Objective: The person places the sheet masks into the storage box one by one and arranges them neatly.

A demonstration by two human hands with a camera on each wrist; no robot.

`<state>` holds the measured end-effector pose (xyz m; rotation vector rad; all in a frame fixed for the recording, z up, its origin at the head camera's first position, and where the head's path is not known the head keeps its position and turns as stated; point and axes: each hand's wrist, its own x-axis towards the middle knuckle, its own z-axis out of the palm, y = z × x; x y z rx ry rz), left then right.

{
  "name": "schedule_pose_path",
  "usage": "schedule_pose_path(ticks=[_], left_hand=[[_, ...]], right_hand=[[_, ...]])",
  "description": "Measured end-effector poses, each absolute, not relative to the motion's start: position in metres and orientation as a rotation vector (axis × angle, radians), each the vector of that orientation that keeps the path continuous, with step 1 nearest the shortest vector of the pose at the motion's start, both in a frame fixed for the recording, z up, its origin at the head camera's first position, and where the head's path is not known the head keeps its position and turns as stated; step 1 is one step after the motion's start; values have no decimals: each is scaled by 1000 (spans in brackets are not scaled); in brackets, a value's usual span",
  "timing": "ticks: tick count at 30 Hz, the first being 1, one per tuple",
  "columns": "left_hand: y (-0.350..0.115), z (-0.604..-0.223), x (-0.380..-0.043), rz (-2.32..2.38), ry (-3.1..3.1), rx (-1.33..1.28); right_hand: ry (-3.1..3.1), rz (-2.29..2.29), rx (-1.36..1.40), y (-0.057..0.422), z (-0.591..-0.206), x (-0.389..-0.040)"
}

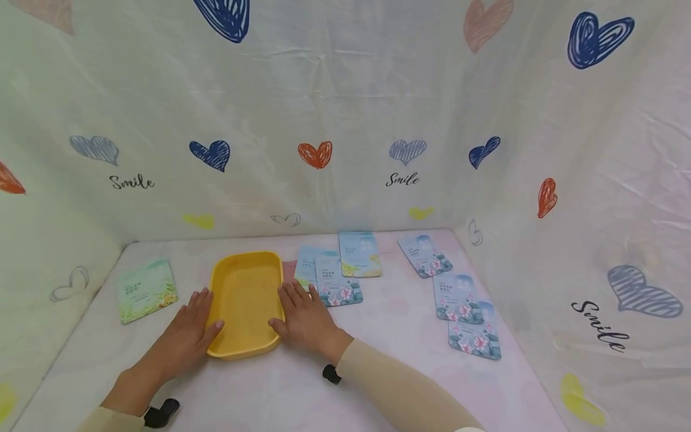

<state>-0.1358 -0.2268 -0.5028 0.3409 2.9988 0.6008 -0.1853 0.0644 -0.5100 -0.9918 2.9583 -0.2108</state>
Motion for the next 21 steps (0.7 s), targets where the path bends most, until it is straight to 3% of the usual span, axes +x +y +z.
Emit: schedule_pose_path(ticks=[10, 21], left_hand=[[-189, -505, -77, 593, 2976, 293], [-199, -498, -96, 525, 3017, 368]], right_hand=[[2922, -283, -1063, 104, -512, -131], [2980, -261, -1065, 106, -512, -129]])
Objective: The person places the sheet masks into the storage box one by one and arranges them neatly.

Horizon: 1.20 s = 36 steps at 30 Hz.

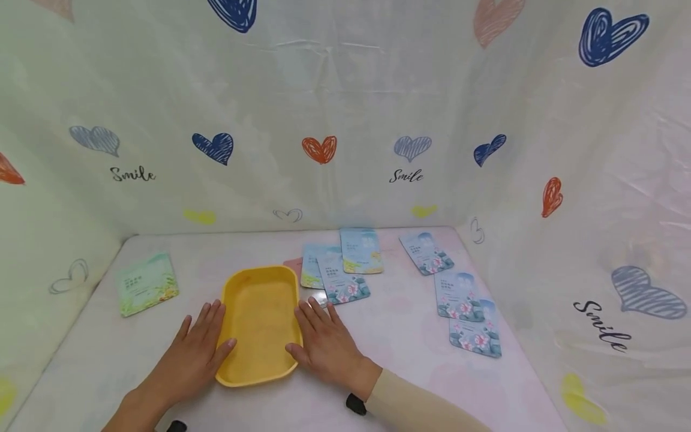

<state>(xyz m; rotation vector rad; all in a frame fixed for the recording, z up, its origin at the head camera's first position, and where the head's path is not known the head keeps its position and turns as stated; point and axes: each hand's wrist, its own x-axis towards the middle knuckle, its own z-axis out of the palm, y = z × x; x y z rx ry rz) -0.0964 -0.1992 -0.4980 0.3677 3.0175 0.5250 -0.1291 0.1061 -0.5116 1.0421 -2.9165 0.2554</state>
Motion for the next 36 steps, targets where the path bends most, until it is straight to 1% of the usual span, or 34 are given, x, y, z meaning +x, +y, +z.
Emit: schedule_pose_path(ticks=[6, 11, 14, 17, 20, 22, 26, 29, 32, 36], left_hand=[[-199, -495, -104, 370, 3091, 363], [-192, -491, -91, 310, 3102, 278], [-191, -494, -84, 368, 3104, 284], [-192, -499, -86, 409, 3122, 312], [-194, -501, -90, 409, 3121, 319], [-194, -500, -91, 407, 3105, 301], [-195, -500, -90, 434, 3098, 297], [-197, -500, -89, 478, 3075, 292], [-198, -502, -89, 509, 3064, 302], [-197, -502, -90, 521, 3064, 315]], right_hand=[[-2934, 193, 957, 98, -512, -133], [-2941, 150, 907, 89, -512, -136], [-2941, 115, 892, 85, -511, -138], [-2961, 115, 904, 86, -507, -146], [-2970, 148, 930, 94, -503, -165], [-2992, 174, 896, 104, -502, -183], [-3029, 130, 781, 125, -512, -224], [-3099, 80, 776, 134, -520, -246], [-3209, 36, 776, 142, -525, -257], [-3315, 55, 688, 167, -526, -259]])
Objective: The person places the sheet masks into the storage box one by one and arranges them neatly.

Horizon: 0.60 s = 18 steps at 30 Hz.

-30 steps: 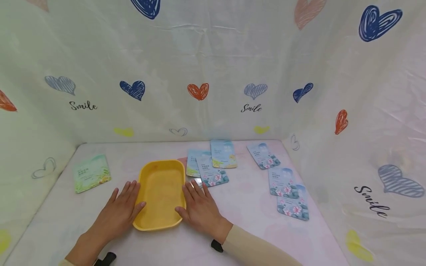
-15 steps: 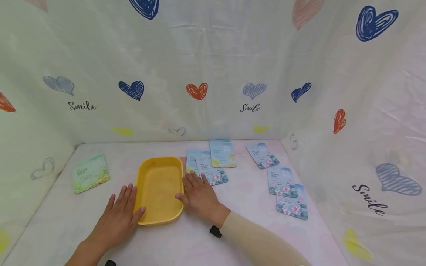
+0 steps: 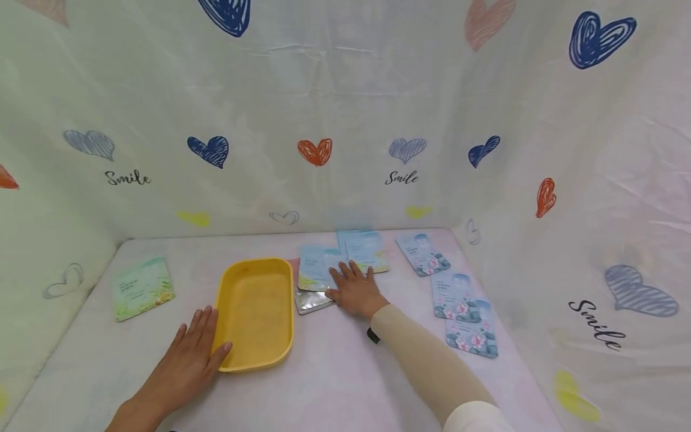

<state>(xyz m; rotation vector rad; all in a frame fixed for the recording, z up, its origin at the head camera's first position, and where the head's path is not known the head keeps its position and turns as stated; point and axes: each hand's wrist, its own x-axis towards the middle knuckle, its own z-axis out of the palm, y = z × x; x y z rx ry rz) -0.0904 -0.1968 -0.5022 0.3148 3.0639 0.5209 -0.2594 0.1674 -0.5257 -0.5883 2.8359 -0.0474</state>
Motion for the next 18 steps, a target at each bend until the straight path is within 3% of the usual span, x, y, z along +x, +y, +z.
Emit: schedule_pose_path(ticks=[11, 18], left_hand=[[-193, -500, -92, 545, 3029, 310], [-192, -499, -93, 569, 3016, 302]], right_hand=[[2857, -89, -419, 267, -520, -247], [2893, -90, -539, 221, -509, -245]])
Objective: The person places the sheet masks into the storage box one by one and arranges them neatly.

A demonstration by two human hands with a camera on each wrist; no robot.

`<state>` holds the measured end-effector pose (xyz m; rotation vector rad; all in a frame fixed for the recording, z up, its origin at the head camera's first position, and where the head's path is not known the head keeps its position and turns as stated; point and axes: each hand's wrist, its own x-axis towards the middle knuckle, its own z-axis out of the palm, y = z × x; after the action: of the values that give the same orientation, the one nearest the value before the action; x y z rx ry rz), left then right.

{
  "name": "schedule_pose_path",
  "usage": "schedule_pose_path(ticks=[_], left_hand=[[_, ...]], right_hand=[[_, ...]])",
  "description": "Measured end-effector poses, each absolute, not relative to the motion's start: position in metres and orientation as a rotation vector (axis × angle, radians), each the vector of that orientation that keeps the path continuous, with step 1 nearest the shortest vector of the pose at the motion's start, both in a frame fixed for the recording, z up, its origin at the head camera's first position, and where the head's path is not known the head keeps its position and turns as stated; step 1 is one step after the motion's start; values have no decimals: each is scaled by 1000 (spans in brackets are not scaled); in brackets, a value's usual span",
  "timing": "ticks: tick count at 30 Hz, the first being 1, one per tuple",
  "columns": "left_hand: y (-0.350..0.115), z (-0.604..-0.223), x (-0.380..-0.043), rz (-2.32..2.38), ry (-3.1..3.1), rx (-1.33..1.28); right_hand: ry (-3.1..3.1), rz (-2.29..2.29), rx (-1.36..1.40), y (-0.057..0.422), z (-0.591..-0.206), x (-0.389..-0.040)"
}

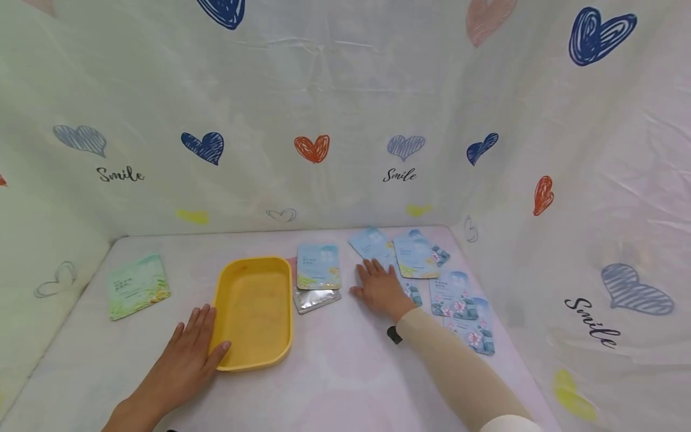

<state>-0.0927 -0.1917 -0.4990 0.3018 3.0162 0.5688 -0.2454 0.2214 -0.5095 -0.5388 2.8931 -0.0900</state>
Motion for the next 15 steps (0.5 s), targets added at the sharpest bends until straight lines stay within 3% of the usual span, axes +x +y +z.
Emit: schedule_pose_path(ticks=[7, 15], left_hand=[[-193, -502, -94, 568, 3023, 309], [-195, -501, -95, 530, 3044, 339]], right_hand=[[2790, -137, -758, 160, -516, -236], [2857, -50, -722, 206, -520, -202]])
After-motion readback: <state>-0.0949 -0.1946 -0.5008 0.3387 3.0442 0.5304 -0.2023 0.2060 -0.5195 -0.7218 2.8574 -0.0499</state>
